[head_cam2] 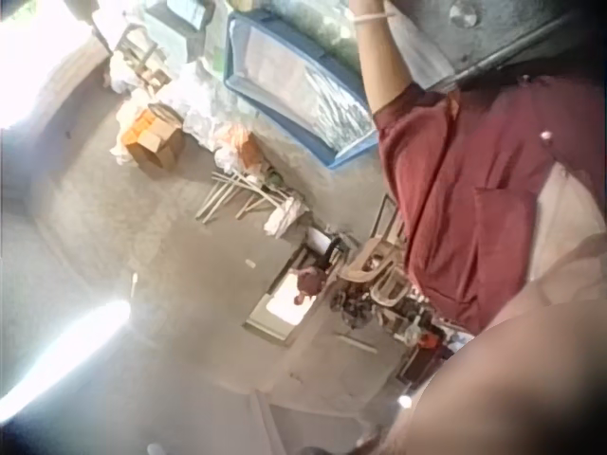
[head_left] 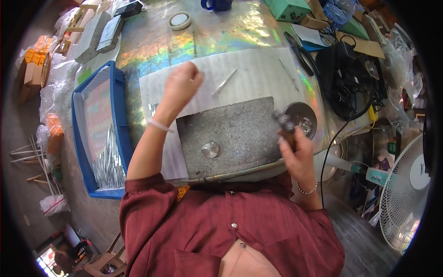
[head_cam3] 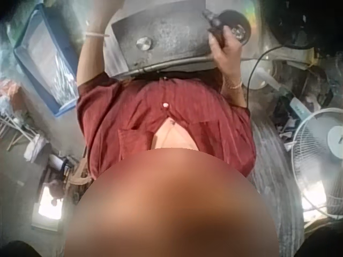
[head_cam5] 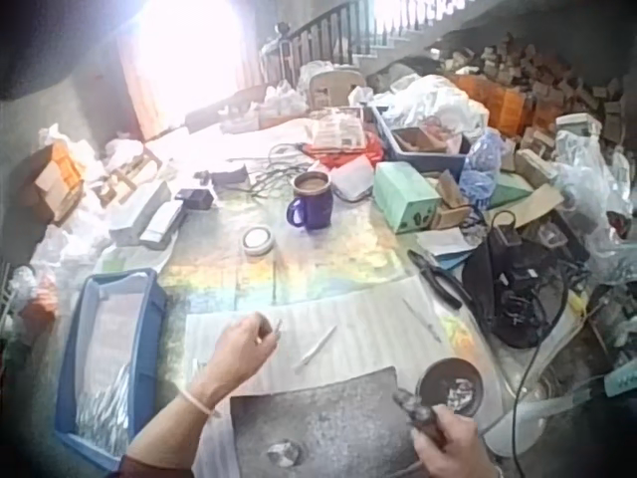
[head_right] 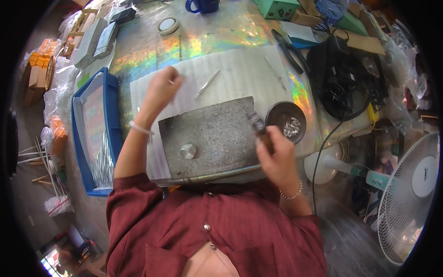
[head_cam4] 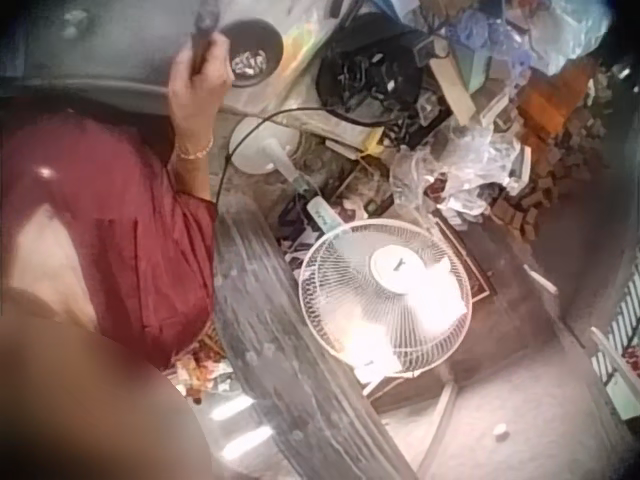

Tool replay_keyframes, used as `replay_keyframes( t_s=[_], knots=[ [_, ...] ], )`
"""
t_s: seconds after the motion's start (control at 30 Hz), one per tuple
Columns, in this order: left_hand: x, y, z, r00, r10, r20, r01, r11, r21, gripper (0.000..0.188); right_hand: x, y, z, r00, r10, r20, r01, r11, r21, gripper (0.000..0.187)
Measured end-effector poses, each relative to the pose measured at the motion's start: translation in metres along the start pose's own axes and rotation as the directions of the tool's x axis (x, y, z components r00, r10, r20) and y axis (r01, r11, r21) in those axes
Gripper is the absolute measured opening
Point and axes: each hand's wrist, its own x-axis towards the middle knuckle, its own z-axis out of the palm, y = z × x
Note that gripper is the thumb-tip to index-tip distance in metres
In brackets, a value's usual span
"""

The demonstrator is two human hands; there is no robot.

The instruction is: The recorder uses a hammer and a punch to shape or mark small metal rods on an anvil block at a workshop table.

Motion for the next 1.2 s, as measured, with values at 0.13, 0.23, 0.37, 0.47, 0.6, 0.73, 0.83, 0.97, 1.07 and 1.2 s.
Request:
replay_keyframes(
  t_s=[0.13,0.23,0.37,0.47,0.6,0.73,0.83,0.97,1.07,1.2],
  knots=[
    [-0.05,0.049,-0.066,0.932,-0.217,-0.288,0.045,0.862,-0.506,0.008,0.011,0.031,-0.025,0.971,0.076,-0.226,-0.08,0.997,-0.009,0.018],
    [-0.098,0.065,-0.063,0.864,-0.233,-0.447,-0.144,0.735,-0.663,0.019,0.015,0.06,-0.044,0.966,0.08,-0.246,-0.105,0.99,-0.091,0.02],
    [-0.153,0.062,-0.043,0.89,-0.163,-0.426,-0.144,0.785,-0.603,0.02,0.02,0.056,-0.051,0.988,0.107,-0.108,-0.149,0.827,-0.543,0.028],
    [-0.18,0.05,-0.038,0.905,-0.231,-0.358,-0.039,0.792,-0.609,0.013,0.03,0.059,-0.044,0.992,0.119,-0.049,-0.125,0.789,-0.602,0.026],
    [-0.194,0.039,-0.044,0.914,-0.119,-0.388,-0.062,0.903,-0.424,0.012,0.035,0.063,-0.045,0.994,0.093,-0.05,-0.103,0.759,-0.643,0.026],
    [-0.196,0.036,-0.053,0.973,0.026,-0.227,-0.005,0.995,0.095,0.015,0.034,0.055,-0.056,0.99,0.036,-0.139,-0.104,0.843,-0.527,0.024],
    [-0.197,0.039,-0.052,0.991,0.028,-0.128,0.007,0.963,0.269,0.019,0.037,0.054,-0.059,0.98,0.032,-0.196,-0.131,0.848,-0.514,0.024],
    [-0.189,0.046,-0.055,0.978,0.114,-0.175,-0.067,0.966,0.25,0.023,0.036,0.056,-0.061,0.981,0.082,-0.178,-0.158,0.868,-0.471,0.023],
    [-0.189,0.053,-0.057,0.97,0.05,-0.239,-0.039,0.998,0.052,0.024,0.04,0.063,-0.052,0.991,0.044,-0.129,-0.104,0.854,-0.509,0.023],
    [-0.196,0.063,-0.047,0.929,-0.119,-0.35,-0.013,0.936,-0.353,0.021,0.041,0.064,-0.041,0.997,-0.04,-0.062,-0.013,0.729,-0.684,0.026]
  ],
)
